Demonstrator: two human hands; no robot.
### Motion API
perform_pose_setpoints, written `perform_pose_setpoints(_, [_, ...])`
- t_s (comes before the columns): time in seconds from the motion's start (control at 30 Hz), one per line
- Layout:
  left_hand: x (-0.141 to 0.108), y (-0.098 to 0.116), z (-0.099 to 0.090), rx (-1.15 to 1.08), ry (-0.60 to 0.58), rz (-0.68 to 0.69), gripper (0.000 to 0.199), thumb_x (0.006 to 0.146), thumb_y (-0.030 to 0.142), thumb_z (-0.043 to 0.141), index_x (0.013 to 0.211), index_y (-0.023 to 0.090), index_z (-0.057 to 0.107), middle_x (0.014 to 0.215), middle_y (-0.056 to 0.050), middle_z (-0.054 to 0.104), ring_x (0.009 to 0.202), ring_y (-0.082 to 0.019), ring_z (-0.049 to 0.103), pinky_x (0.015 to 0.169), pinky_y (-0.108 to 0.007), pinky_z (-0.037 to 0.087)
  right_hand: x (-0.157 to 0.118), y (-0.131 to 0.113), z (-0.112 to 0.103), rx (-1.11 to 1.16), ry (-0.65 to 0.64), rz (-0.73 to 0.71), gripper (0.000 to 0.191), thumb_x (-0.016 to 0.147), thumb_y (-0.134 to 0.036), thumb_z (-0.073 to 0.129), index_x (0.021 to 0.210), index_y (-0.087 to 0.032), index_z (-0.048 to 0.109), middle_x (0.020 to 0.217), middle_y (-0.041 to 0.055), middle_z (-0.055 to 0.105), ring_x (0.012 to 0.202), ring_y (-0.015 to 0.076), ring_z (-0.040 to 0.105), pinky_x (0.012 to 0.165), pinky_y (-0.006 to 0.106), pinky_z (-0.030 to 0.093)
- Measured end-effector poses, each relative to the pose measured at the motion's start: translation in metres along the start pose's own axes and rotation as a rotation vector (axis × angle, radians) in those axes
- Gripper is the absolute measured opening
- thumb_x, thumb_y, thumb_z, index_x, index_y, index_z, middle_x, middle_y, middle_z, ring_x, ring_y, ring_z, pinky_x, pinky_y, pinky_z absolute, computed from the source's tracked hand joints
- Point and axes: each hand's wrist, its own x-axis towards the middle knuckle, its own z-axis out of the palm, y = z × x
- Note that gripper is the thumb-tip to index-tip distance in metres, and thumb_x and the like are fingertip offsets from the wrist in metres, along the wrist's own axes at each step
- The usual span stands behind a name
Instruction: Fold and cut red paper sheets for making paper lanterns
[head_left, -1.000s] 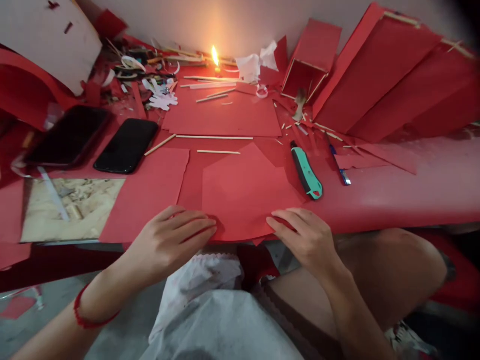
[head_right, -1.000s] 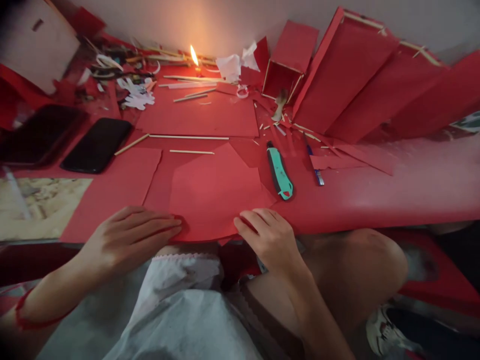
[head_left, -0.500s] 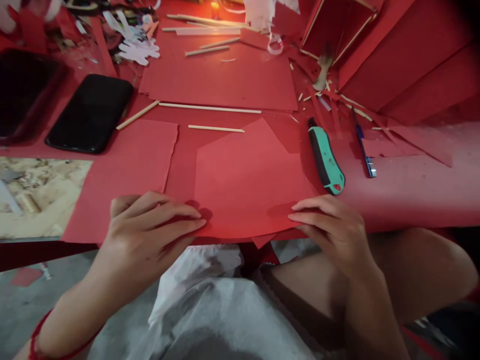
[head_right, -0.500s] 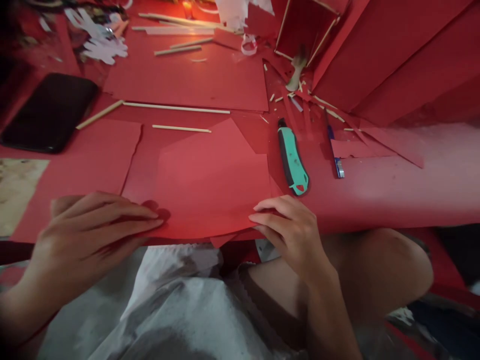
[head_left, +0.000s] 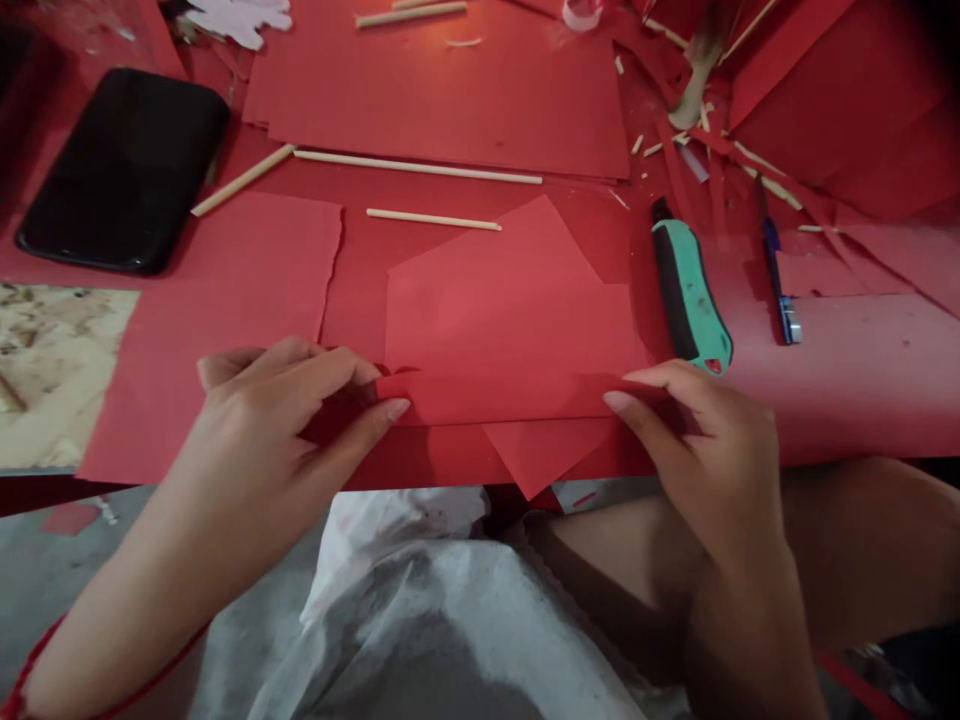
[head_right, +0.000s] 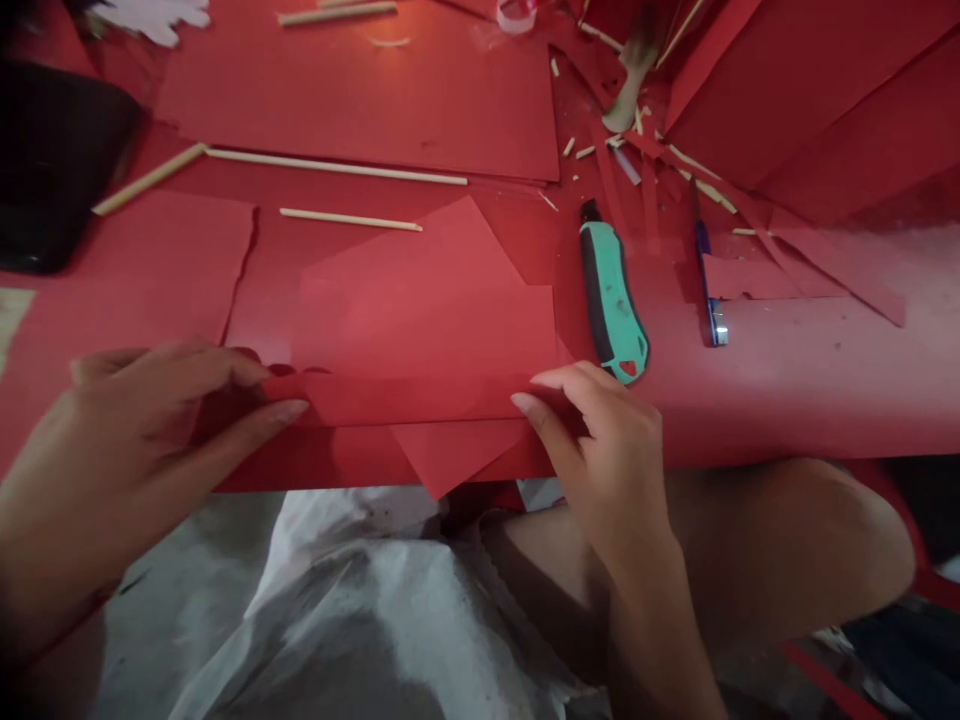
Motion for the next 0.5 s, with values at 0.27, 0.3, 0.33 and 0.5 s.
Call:
perform_pose_setpoints(0.27, [-0.002, 0.006, 0.007, 0.003, 0.062, -0.141, 0.026, 0.089, 0.052, 0.062, 0.091, 0.026, 0.061, 0.076, 0.006, 0.065, 0.067, -0.017, 0.061, 0.087, -0.041, 0.036, 0.0, -0.003, 0.007, -0.105, 0.061, 0.02, 0.016, 0.094, -0.033, 0.067, 0.109, -0.027, 0.067, 0.101, 0.0033, 0.076, 0.087, 0.0212, 0.071, 0.075, 0.033, 0.056])
perform_pose_setpoints(0.3, [-0.004, 0.006, 0.008, -0.011, 0.073, -0.152, 0.026, 0.089, 0.051, 0.063, 0.092, 0.026, 0.06, 0.079, 0.006, 0.066, 0.07, -0.017, 0.063, 0.092, -0.042, 0.035, 0.0, -0.004, 0.008, -0.109, 0.068, 0.011, 0.017, 0.095, -0.032, 0.066, 0.112, -0.027, 0.066, 0.104, 0.004, 0.076, 0.09, 0.0219, 0.072, 0.077, 0.034, 0.056])
perform_pose_setpoints(0.33, [-0.005, 0.006, 0.01, -0.017, 0.084, -0.159, 0.025, 0.088, 0.05, 0.065, 0.091, 0.025, 0.059, 0.081, 0.006, 0.066, 0.072, -0.017, 0.063, 0.095, -0.042, 0.034, 0.0, -0.004, 0.009, -0.111, 0.075, 0.002, 0.019, 0.096, -0.032, 0.065, 0.114, -0.026, 0.065, 0.107, 0.0048, 0.076, 0.092, 0.0226, 0.071, 0.079, 0.035, 0.056])
perform_pose_setpoints(0.5, [-0.011, 0.009, 0.013, 0.032, 0.096, -0.115, 0.019, 0.092, 0.043, 0.062, 0.094, 0.025, 0.056, 0.091, 0.004, 0.064, 0.078, -0.016, 0.062, 0.095, -0.041, 0.035, -0.003, -0.007, 0.015, -0.111, 0.112, -0.027, 0.021, 0.098, -0.029, 0.06, 0.119, -0.025, 0.063, 0.112, 0.0071, 0.075, 0.1, 0.0244, 0.07, 0.085, 0.038, 0.056])
